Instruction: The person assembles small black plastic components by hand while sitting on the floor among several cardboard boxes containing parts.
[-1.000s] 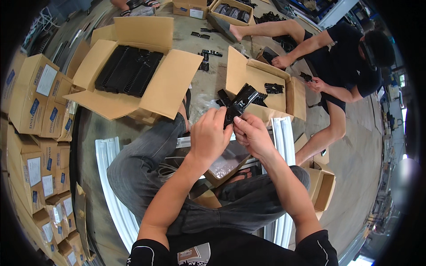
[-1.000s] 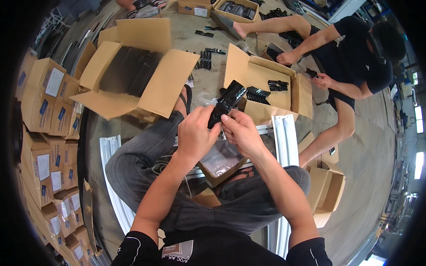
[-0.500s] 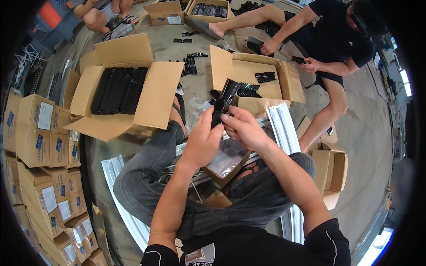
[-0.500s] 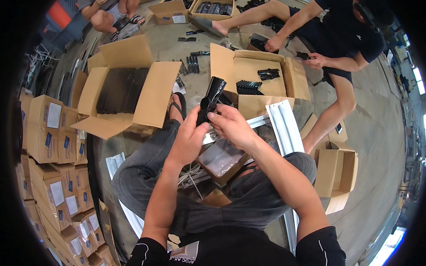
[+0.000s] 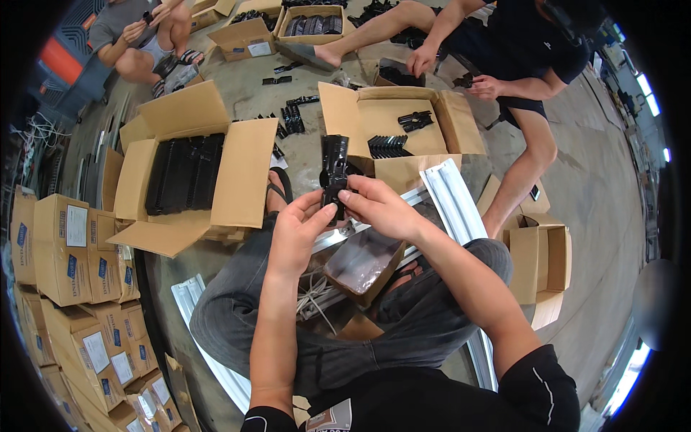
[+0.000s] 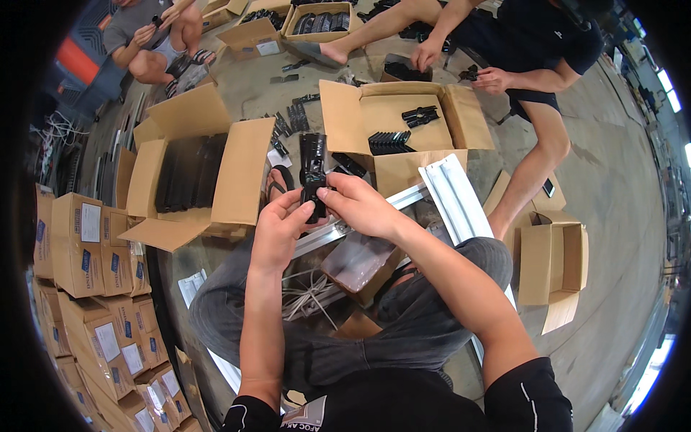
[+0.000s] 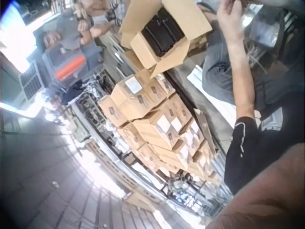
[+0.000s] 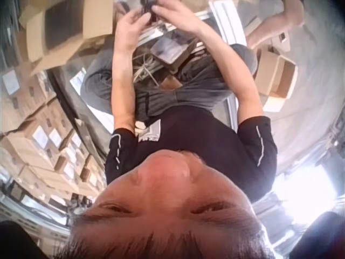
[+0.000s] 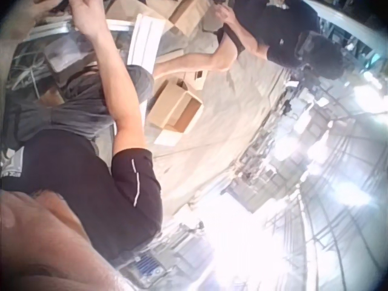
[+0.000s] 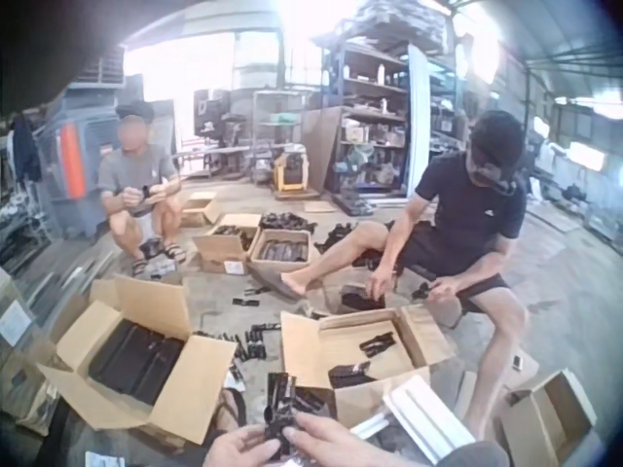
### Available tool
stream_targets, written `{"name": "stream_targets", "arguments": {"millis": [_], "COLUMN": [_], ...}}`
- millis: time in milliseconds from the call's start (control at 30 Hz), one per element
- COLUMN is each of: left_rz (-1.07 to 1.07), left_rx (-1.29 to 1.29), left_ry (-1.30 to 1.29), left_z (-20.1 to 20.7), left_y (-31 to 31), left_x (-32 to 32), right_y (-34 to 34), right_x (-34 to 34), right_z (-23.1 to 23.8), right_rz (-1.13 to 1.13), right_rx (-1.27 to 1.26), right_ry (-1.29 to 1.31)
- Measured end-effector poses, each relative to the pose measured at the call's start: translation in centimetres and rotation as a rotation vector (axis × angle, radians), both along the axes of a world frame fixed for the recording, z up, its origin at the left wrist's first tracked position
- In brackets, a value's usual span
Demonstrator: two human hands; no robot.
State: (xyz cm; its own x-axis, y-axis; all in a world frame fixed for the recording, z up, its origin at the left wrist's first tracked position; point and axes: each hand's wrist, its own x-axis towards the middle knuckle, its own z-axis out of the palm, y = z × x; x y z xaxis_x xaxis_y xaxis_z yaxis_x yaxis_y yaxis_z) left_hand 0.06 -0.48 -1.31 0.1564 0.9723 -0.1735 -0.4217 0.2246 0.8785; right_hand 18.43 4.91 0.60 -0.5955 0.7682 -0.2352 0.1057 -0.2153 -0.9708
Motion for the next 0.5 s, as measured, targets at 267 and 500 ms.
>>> {"name": "stream_targets", "arguments": {"millis": [267, 500], "left_rz": [0.077, 0.222], "left_rx": [-0.084, -0.155], "left_ry": [-0.36, -0.525], "left_z": [-1.6, -4.6], "left_y": [0.3, 0.4], "left_x": [0.9, 1.1], "right_y": [-0.1, -1.5], "right_x": [0.3, -0.9], "right_z": [0.8, 0.0], "right_rz": [-0.249, -0.15], "right_rx": [0.422, 0.49], "right_ry": [-0.226, -0.2]}}
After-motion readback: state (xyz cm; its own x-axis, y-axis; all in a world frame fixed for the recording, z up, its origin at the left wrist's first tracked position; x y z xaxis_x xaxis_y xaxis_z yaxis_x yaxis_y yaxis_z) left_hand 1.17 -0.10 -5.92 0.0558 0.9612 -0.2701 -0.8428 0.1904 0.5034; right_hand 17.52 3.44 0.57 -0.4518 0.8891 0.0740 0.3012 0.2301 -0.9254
